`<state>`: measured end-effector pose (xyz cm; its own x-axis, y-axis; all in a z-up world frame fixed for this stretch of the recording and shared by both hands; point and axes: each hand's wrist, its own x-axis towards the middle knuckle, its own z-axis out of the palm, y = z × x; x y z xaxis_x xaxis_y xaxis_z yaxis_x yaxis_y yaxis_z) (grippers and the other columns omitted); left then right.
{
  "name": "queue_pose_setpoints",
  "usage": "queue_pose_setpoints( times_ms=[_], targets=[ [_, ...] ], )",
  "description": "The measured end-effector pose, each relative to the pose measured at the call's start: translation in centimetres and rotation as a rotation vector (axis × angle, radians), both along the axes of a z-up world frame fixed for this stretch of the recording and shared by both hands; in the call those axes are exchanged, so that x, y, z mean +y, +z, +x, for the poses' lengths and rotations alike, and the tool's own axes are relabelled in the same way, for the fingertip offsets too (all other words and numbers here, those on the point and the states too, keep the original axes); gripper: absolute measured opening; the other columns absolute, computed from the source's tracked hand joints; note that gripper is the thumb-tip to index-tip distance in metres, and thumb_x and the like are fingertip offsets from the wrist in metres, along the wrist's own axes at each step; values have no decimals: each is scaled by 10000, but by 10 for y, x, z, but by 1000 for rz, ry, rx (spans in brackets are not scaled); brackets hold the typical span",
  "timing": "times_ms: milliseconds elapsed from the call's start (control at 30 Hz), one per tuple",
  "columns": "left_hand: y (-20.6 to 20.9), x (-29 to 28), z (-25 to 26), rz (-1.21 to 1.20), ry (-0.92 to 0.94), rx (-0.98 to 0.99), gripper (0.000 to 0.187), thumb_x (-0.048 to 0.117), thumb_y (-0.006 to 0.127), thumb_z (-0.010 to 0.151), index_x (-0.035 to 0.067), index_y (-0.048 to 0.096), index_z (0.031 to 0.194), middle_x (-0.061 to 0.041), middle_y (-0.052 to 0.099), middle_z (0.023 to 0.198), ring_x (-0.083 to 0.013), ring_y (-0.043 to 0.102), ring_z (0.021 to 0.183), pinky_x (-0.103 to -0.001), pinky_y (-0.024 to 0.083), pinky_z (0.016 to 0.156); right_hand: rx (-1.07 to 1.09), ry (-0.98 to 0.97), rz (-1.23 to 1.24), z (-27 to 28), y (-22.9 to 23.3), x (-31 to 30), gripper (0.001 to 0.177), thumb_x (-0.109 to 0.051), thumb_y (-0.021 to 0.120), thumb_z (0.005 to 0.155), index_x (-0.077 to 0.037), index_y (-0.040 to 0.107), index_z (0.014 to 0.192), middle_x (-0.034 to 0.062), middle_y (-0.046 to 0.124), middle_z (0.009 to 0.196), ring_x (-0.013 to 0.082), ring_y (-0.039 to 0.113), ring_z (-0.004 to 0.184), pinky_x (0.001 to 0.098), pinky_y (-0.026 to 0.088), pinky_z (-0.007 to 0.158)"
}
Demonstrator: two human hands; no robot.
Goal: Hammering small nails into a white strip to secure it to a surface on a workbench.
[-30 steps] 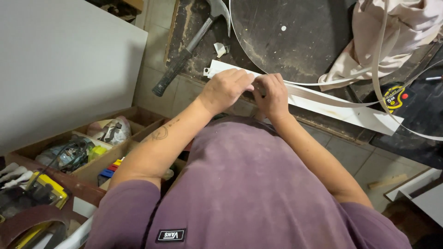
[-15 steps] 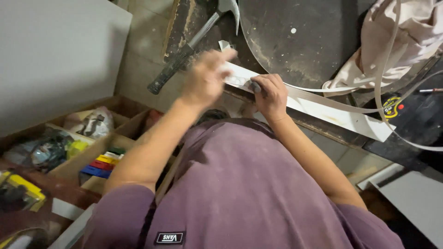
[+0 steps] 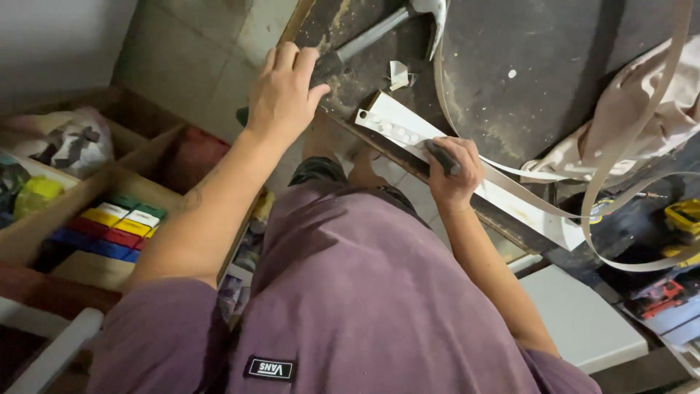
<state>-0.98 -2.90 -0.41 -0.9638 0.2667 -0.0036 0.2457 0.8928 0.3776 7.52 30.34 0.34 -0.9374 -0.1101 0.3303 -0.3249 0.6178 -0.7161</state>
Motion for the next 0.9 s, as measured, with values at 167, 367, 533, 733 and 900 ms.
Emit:
queue_pose_setpoints(
  times_ms=[167,367,533,733,900],
  targets=[
    [5,1,-2,30,21,-57,416,241,864,978,35,579,1200,-159,620,1063,-341,645,870,-429,597,668,-2,-3,13,2,-2,2,160,-16,855,948,18,753,1067,208,730,992,330,696,873,414,574,799],
    [35,11,-1,183,116,-191,392,254,825,995,105,530,1205,-151,693,979,-297,671,579,-382,528,401,41,-20,6,3,-4,4,136,-26,837,963,1,745,1060,188,737,990,324,695,868,404,571,787],
    [58,14,43,387,-6,-37,405,395,792,1043,88,567,1182,-81,753,919,-224,730,657,-324,589,507,59,-12,6,9,-23,16,216,-13,869,947,-27,717,1100,169,738,1017,317,689,903,415,566,815],
    [118,21,124,516,-59,-49,471,228,871,900,108,660,1304,-216,763,971,-477,729,775,-510,550,573,103,-82,-90,9,-29,18,252,-5,871,840,-75,772,1061,136,720,926,375,712,824,471,588,778],
    [215,53,145,447,-88,-188,337,302,748,935,70,700,1175,-93,675,629,-330,712,552,-348,586,582,121,-102,-24,17,-61,25,234,15,848,774,-67,691,927,112,668,863,343,675,782,442,574,718]
  ],
)
